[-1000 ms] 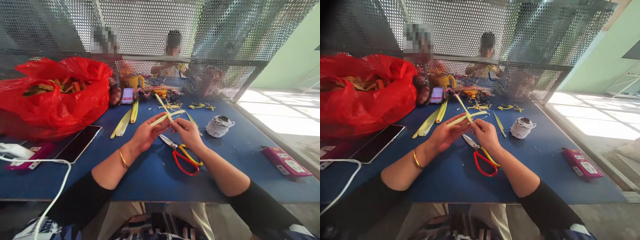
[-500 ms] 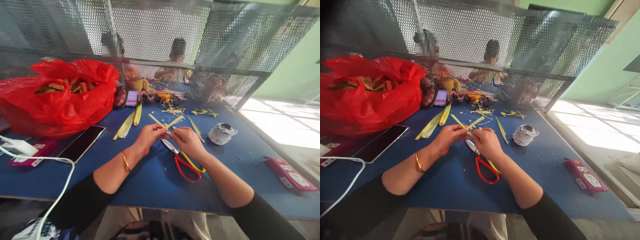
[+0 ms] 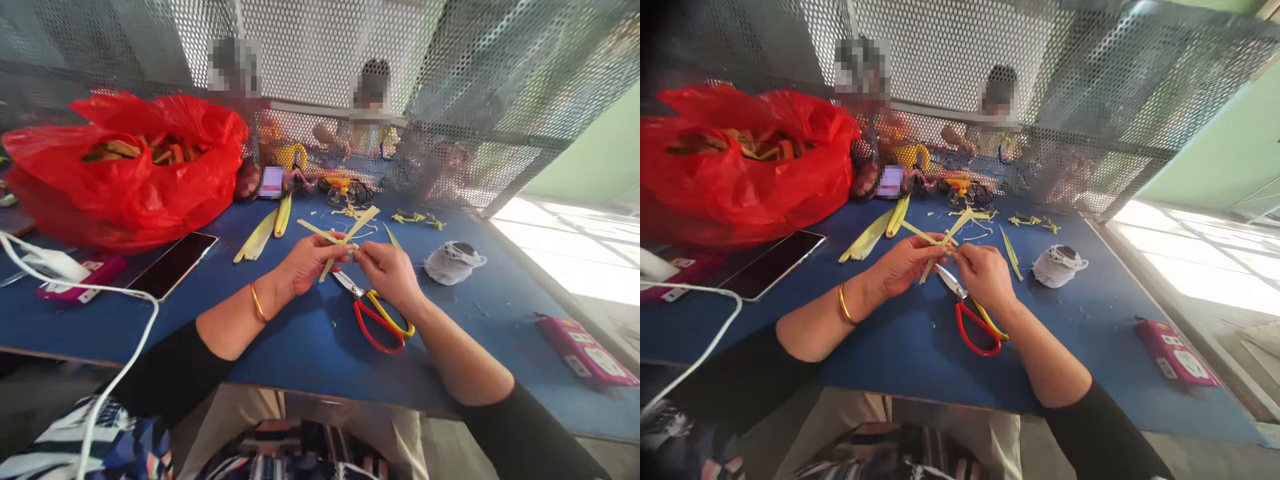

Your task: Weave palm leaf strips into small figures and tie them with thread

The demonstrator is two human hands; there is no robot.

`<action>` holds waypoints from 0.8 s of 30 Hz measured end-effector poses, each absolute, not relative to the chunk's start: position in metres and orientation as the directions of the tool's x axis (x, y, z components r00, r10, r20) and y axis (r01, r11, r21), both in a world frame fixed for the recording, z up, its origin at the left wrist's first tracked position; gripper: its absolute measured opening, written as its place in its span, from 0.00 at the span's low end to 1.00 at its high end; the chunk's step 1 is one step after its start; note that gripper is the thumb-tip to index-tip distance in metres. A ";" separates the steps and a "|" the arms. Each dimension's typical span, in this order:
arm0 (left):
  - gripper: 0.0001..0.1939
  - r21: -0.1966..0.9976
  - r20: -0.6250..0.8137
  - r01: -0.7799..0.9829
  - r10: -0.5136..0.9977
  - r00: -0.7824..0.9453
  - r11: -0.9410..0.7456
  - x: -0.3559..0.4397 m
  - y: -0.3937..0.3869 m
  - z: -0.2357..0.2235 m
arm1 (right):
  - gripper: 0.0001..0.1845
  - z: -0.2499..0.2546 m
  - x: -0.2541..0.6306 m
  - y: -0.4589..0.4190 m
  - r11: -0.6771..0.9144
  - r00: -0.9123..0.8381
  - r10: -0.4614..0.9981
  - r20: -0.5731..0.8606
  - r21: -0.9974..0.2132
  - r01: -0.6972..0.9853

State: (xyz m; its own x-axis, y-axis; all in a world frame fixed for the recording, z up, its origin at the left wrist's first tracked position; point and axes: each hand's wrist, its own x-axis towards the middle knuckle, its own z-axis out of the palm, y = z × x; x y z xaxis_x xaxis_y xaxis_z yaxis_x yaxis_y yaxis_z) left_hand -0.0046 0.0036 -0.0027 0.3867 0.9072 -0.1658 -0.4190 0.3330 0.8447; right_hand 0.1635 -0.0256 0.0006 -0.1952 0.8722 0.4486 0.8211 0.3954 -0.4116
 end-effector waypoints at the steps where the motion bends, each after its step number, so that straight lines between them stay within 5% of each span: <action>1: 0.10 0.858 -0.165 -0.414 0.927 0.337 0.304 -0.002 0.003 -0.004 | 0.17 0.000 0.162 -0.026 0.410 -0.215 0.869 0.446 -0.406 0.817; 8: 0.05 0.870 -0.257 -0.380 0.947 0.193 0.314 0.006 0.003 -0.011 | 0.20 -0.003 0.158 -0.029 0.475 -0.297 0.854 0.426 -0.409 0.779; 12: 0.03 0.816 -0.343 -0.369 0.887 0.311 0.445 -0.001 0.007 -0.004 | 0.21 0.000 0.162 -0.025 0.309 -0.145 0.942 0.302 -0.617 0.724; 17: 0.12 0.823 -0.371 -0.279 0.841 0.395 0.494 -0.004 0.005 -0.004 | 0.26 0.001 0.170 -0.014 0.156 0.054 0.979 0.196 -0.895 0.419; 24: 0.07 0.918 -0.294 -0.121 0.851 0.436 0.379 0.003 -0.003 -0.014 | 0.17 -0.011 0.167 -0.009 0.203 0.103 0.968 0.228 -0.957 0.207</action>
State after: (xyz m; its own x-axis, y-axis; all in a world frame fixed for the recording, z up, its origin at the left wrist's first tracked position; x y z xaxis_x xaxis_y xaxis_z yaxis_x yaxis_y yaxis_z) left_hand 0.0031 -0.0028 -0.0135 0.4361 0.8506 -0.2936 -0.1209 0.3787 0.9176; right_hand 0.1666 -0.0088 -0.0106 0.1033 0.9682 0.2280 0.2074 0.2032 -0.9569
